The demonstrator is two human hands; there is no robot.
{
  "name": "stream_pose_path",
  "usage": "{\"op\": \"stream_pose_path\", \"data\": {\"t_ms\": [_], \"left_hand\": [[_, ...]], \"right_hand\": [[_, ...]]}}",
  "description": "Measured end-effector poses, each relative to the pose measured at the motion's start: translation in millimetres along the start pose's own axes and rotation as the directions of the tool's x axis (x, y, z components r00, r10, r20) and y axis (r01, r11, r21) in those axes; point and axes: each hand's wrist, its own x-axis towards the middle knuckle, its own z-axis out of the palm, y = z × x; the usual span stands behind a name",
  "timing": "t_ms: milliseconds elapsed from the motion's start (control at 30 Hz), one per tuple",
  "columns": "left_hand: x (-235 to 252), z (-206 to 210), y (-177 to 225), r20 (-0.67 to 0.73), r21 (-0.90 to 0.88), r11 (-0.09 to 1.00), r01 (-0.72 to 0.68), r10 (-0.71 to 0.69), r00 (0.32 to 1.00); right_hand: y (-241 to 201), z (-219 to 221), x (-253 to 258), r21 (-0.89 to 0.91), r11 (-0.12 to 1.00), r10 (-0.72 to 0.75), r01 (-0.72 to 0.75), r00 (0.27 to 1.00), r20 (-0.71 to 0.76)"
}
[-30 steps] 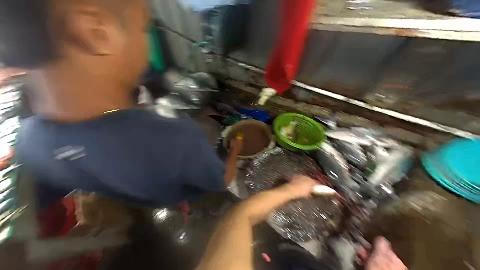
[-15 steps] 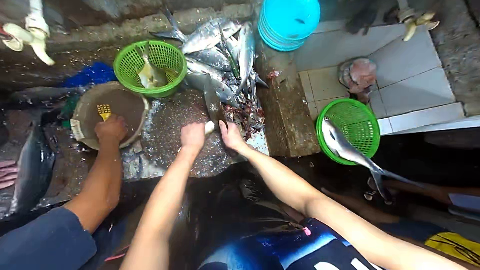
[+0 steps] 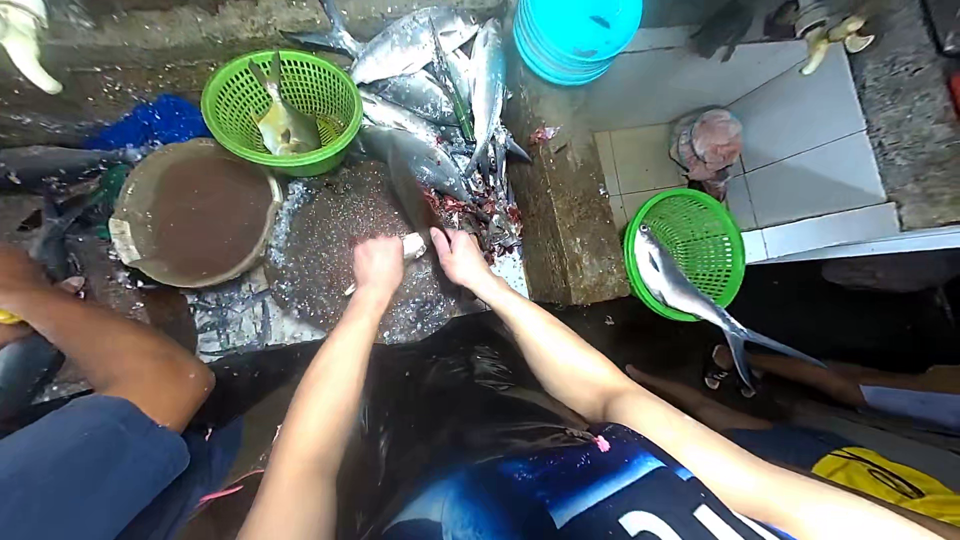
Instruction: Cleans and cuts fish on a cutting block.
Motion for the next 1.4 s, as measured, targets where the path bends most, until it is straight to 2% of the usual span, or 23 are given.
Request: {"op": "stream_pose_path", "data": {"t_ms": [67,100,167,233,300,400,433,500,533,600,667,767,867,933,1100,1167,1267,1333,1400], "left_hand": [[2,-1,-2,-0.01,-0.01,1.0,0.012,-0.012,1.0],[2,-1,-2,-0.011,-0.014,1.0,0.017,-0.017,1.0],[4,0,-3,-0.021,-0.031,0.999,0.026,-0.027,0.999],[4,1,-4,-0.029,-0.021,1.0,0.015,-0.016,0.999],[8,-2,-3,-0.029,-0.019,1.0,0.017,-0.017,0.999],[6,-4,-8,-0.01,-0.025,0.999,0.024,-0.024,1.0],[8,-7,-10,-0.006,-0.031,0.999,0.021,-0.021,1.0],[11,-10,-11,0.005,-0.032,0.999,0.01,-0.01,1.0],[12,-10,-11,0.014,-0.029,1.0,0.004,-0.004,1.0],[15,-12,-13,0.023,-0.022,1.0,-0.007,0.008,1.0],[17,-13,-14,0.03,-0.008,0.999,-0.043,0.043,0.999],[22,-18,-10,0.048,0.025,0.994,-0.109,0.108,0.993],[27,-25,2,0.067,0.096,0.979,-0.181,0.175,0.982],[31,-29,10,0.088,0.146,0.963,-0.228,0.217,0.972],[42,-31,22,0.112,0.238,0.928,-0.286,0.267,0.957],[46,-32,21,0.12,0.21,0.937,-0.279,0.259,0.959],[56,-38,16,0.15,0.152,0.955,-0.255,0.233,0.961],[71,-44,13,0.161,0.159,0.959,-0.235,0.21,0.964],[81,-43,11,0.2,0.185,0.952,-0.245,0.207,0.958]], "right_hand": [[6,13,0,0.1,0.984,-0.123,0.151,0.963,-0.241],[8,20,-5,0.087,0.982,-0.137,0.166,0.952,-0.273],[7,30,-20,0.013,1.0,-0.018,0.019,0.998,-0.062],[4,28,-20,-0.028,0.991,0.132,-0.129,0.983,0.128],[-3,7,-6,-0.068,0.984,0.175,-0.163,0.956,0.236],[-4,-18,-15,-0.062,0.998,0.005,0.004,0.988,0.151],[-3,-28,-25,-0.095,0.993,-0.067,0.076,0.993,0.092],[-3,-49,-37,-0.248,0.963,-0.092,0.106,0.994,0.066],[0,-59,-41,-0.363,0.926,-0.074,0.1,0.994,0.084],[5,-78,-48,-0.608,0.779,-0.032,0.156,0.977,0.21],[1,-92,-61,-0.727,0.645,0.019,0.236,0.946,0.324],[-18,-110,-66,-0.811,0.491,0.049,0.318,0.919,0.39],[-38,-119,-61,-0.837,0.323,0.004,0.442,0.883,0.468],[-53,-120,-55,-0.823,0.264,-0.027,0.503,0.857,0.515],[-80,-109,-37,-0.806,0.241,-0.07,0.541,0.838,0.542],[-79,-97,-34,-0.85,0.265,0.025,0.456,0.877,0.479],[-55,-80,-42,-0.892,0.306,0.152,0.333,0.908,0.391],[-28,-79,-40,-0.881,0.367,0.116,0.3,0.924,0.363],[-3,-77,-47,-0.869,0.414,0.165,0.271,0.917,0.364]]}}
